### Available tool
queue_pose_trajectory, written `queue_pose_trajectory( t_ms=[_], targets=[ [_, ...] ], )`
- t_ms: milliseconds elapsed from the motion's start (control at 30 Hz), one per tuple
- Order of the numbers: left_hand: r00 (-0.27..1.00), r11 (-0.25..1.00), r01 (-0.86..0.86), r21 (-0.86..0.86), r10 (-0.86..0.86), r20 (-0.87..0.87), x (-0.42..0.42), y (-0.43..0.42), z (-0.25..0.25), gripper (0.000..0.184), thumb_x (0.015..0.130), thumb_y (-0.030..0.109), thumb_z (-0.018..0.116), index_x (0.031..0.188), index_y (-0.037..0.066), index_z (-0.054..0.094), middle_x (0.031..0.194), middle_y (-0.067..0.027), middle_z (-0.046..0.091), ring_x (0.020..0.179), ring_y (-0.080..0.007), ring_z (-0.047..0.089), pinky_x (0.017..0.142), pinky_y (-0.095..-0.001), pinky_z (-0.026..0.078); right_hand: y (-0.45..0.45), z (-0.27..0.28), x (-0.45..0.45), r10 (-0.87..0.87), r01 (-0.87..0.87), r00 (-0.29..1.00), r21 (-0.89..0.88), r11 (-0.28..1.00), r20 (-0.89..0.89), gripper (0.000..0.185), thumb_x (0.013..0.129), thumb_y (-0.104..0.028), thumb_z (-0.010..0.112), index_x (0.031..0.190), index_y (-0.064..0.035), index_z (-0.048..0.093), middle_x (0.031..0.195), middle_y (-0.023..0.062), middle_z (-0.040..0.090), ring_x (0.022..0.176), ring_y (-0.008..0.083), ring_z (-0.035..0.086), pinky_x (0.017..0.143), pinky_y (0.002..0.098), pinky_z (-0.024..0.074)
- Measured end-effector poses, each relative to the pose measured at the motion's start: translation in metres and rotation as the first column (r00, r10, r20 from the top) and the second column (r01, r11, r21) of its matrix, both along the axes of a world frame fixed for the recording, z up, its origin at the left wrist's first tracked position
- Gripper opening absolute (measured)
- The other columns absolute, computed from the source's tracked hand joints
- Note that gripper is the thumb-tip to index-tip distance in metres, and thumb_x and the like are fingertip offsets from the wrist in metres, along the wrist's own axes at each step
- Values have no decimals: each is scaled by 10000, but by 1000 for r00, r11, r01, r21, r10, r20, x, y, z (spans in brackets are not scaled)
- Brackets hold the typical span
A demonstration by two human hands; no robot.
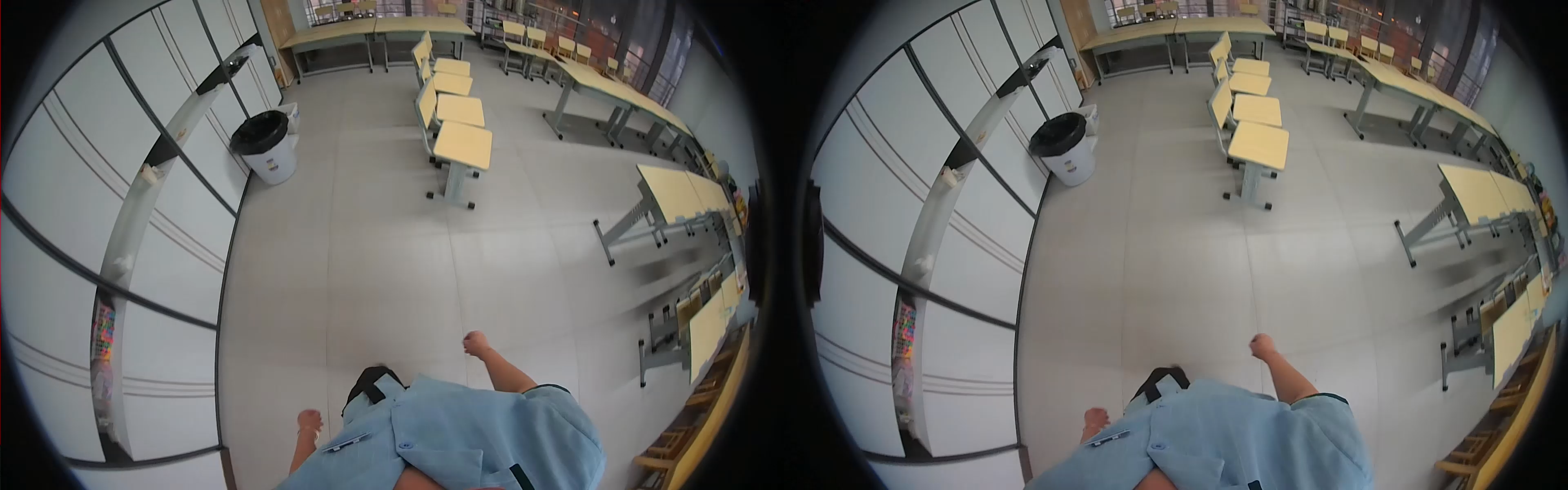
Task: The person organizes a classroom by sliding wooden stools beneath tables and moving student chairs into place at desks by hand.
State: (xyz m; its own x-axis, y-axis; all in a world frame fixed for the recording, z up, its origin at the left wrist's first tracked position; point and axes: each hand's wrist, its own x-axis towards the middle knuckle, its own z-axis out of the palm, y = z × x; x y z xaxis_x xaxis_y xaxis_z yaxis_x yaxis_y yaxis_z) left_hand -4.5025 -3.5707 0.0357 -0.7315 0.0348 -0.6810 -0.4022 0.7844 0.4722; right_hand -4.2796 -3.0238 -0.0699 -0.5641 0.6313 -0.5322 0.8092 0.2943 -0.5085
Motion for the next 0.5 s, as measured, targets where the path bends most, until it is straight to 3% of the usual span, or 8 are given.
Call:
queue_pose_trajectory(
  t_ms=[67, 100, 167, 233, 300, 433, 467, 500],
  targets=[
    [980, 980, -195, 34, 193, 58, -33, 13, -1, 211, 817, 158, 551, 884, -16, 651, 722, -136, 658, 560, -242, 634, 481, -336, 518, 28, 31, -92, 165, -159, 983, 77, 984, -79, 210, 770, -197, 566, 845, -28, 667, 810, 156, 677, 733, 309, 655, 704, 399, 532],
    [982, 985, -171, -21, 172, 84, -49, 26, -8, 206, 813, 161, 554, 876, -8, 656, 729, -132, 661, 573, -243, 638, 496, -341, 518, 42, 37, -133, 250, -238, 966, 134, 962, -74, 209, 775, -199, 566, 861, -43, 674, 832, 162, 673, 768, 322, 649, 721, 400, 529],
    [986, 961, 143, -238, -118, 114, -87, 53, -25, 197, 805, 167, 561, 858, 8, 665, 742, -122, 668, 600, -244, 645, 525, -350, 519, 72, 42, -211, 285, -267, 953, 159, 951, -102, 217, 780, -211, 566, 880, -54, 678, 858, 167, 671, 819, 336, 637, 755, 408, 520],
    [852, 760, 518, -392, -499, 159, -135, 93, -36, 189, 797, 173, 567, 841, 24, 674, 755, -112, 675, 627, -245, 653, 554, -360, 521, 76, 37, -267, 281, -265, 953, 132, 955, -114, 224, 784, -221, 567, 890, -59, 679, 886, 171, 668, 862, 342, 629, 784, 417, 510],
    [658, 529, 717, -453, -729, 190, -196, 139, -39, 181, 789, 179, 574, 824, 40, 684, 768, -103, 681, 653, -247, 660, 583, -369, 522, 98, 46, -311, 273, -263, 958, 105, 959, -89, 229, 787, -230, 568, 891, -59, 677, 917, 172, 666, 896, 339, 625, 808, 426, 501],
    [245, 110, 875, -472, -941, 235, -373, 244, -38, 167, 773, 191, 587, 789, 71, 703, 795, -83, 695, 706, -249, 675, 640, -388, 525, 158, 85, -392, 482, -490, 863, 24, 871, 152, 231, 786, -242, 585, 892, -54, 669, 958, 166, 662, 933, 348, 614, 823, 427, 494],
    [203, 90, 913, -399, -947, 250, -428, 276, -37, 168, 744, 198, 600, 704, 71, 702, 800, -93, 694, 771, -296, 668, 666, -415, 515, 178, 85, -410, 438, -447, 891, 56, 893, 117, 230, 794, -236, 588, 896, -44, 664, 951, 172, 660, 922, 352, 615, 814, 432, 496],
    [841, 817, 530, -228, -540, 21, -481, 295, -73, 181, 754, 208, 599, 764, 65, 709, 824, -140, 687, 798, -337, 652, 712, -424, 510, 196, 92, -429, 346, -347, 938, 112, 931, 30, 229, 797, -235, 590, 901, -45, 664, 946, 175, 659, 916, 349, 618, 807, 426, 498]
  ],
)
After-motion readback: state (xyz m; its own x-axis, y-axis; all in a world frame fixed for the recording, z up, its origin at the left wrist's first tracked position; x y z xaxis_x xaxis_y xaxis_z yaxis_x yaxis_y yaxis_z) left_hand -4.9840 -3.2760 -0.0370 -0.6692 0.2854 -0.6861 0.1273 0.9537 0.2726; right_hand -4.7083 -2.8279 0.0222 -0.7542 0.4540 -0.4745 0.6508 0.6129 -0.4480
